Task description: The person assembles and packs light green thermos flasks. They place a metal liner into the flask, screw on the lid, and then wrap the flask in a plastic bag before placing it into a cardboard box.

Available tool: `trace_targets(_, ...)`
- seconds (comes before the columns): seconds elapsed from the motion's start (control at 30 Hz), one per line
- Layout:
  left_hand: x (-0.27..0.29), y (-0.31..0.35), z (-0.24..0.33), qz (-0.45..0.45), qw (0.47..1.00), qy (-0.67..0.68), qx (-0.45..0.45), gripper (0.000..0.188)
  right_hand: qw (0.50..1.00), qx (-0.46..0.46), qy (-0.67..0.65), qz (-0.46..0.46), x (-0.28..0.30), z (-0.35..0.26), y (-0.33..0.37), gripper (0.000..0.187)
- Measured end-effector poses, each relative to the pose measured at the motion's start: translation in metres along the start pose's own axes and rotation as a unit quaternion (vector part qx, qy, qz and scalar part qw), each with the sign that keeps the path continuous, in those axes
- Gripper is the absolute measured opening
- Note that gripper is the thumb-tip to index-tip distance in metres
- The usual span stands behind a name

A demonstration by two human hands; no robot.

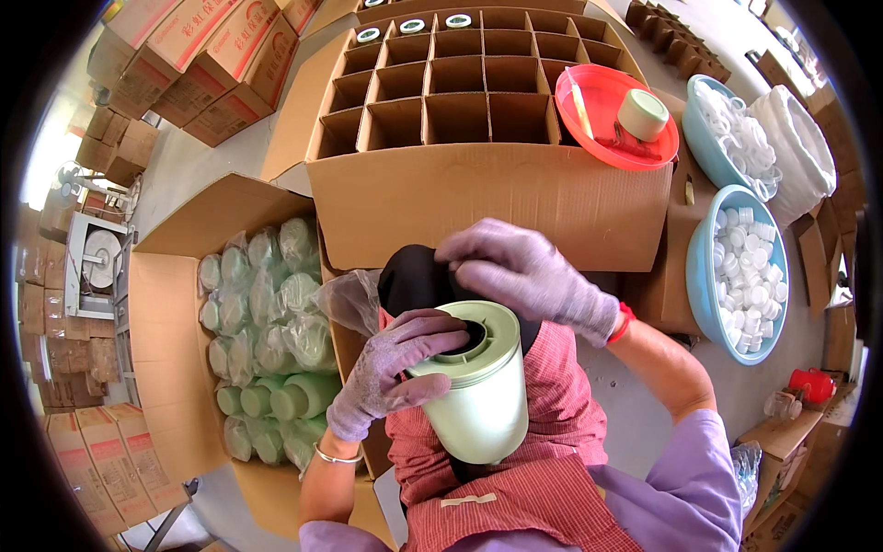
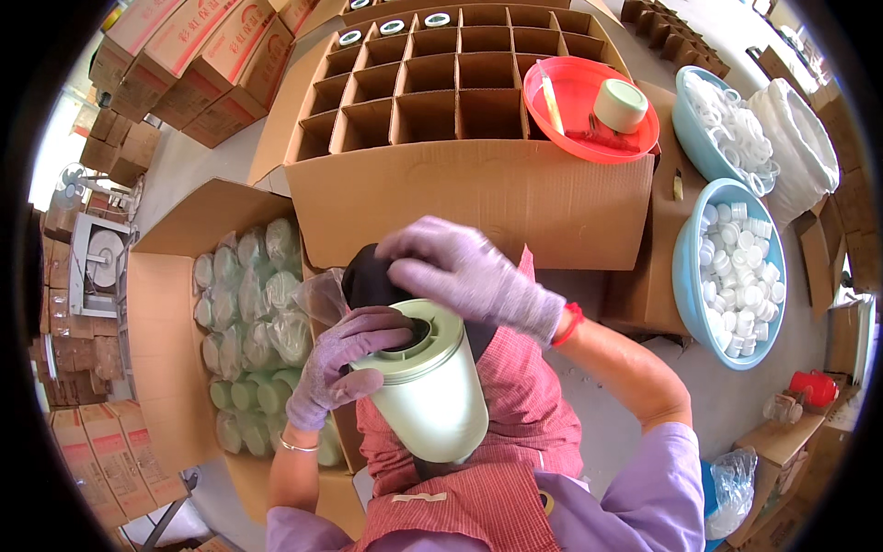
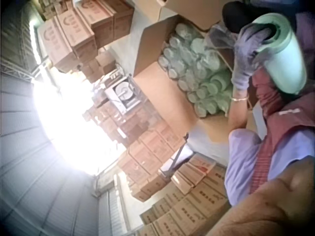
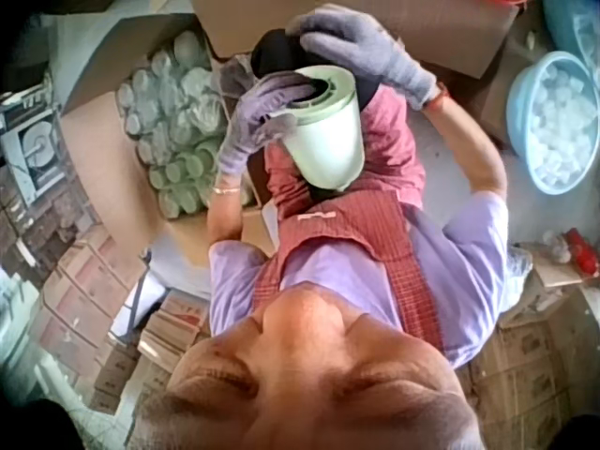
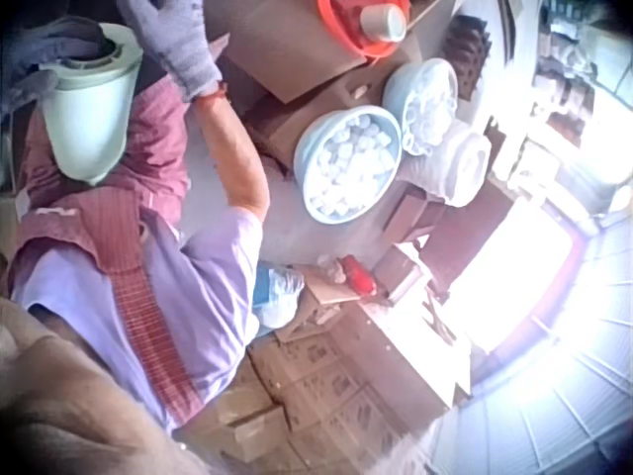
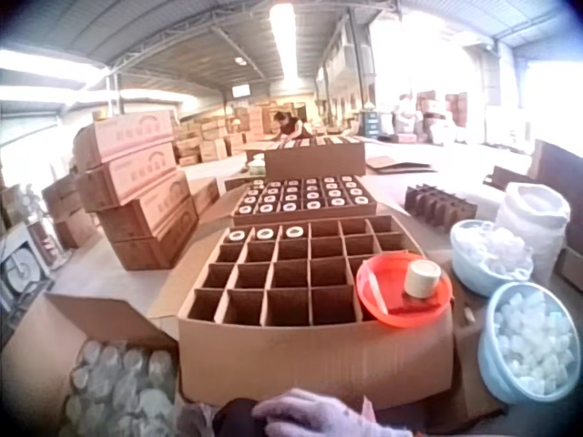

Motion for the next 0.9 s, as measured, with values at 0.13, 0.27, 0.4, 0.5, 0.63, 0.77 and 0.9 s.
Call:
trace_targets(0.13,-0.016,0.016,0.001,0.004,1.000,-0.012,0.016,0.053,0.992,-0.026,-0.030,-0.119,-0.050,0.009,-0.001,0.033)
trace_targets(0.27,-0.031,0.008,0.040,0.028,0.986,-0.145,0.078,0.046,0.962,0.027,0.017,-0.269,-0.062,0.034,-0.002,0.045)
trace_targets(0.4,-0.039,0.006,0.047,0.038,0.987,-0.143,0.067,0.049,0.955,0.005,-0.040,-0.295,-0.053,0.019,0.007,0.056)
trace_targets(0.5,-0.059,0.032,0.012,0.303,0.932,0.198,0.027,0.044,0.963,0.069,0.050,-0.258,-0.029,-0.005,0.040,0.073)
trace_targets(0.63,-0.109,0.034,-0.025,0.303,0.849,0.404,0.155,0.039,0.919,-0.244,0.210,-0.225,0.017,-0.054,0.112,0.085)
trace_targets(0.77,-0.141,0.042,-0.033,0.079,0.872,0.389,0.288,0.038,0.791,-0.456,0.268,-0.310,0.038,-0.055,0.148,0.072)
trace_targets(0.9,-0.138,0.022,-0.017,0.020,0.825,0.495,0.271,0.040,0.940,-0.006,0.331,-0.080,0.015,-0.060,0.143,0.060)
Point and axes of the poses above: each hand's wrist, its own y-axis away from the middle knuckle, its own x-axis out of the back of the hand, z = x × y, the point moved 3 cm from there along -y, towards the middle knuckle, and after that the axes turned 10 degrees about -z, right-handed, at the moved point
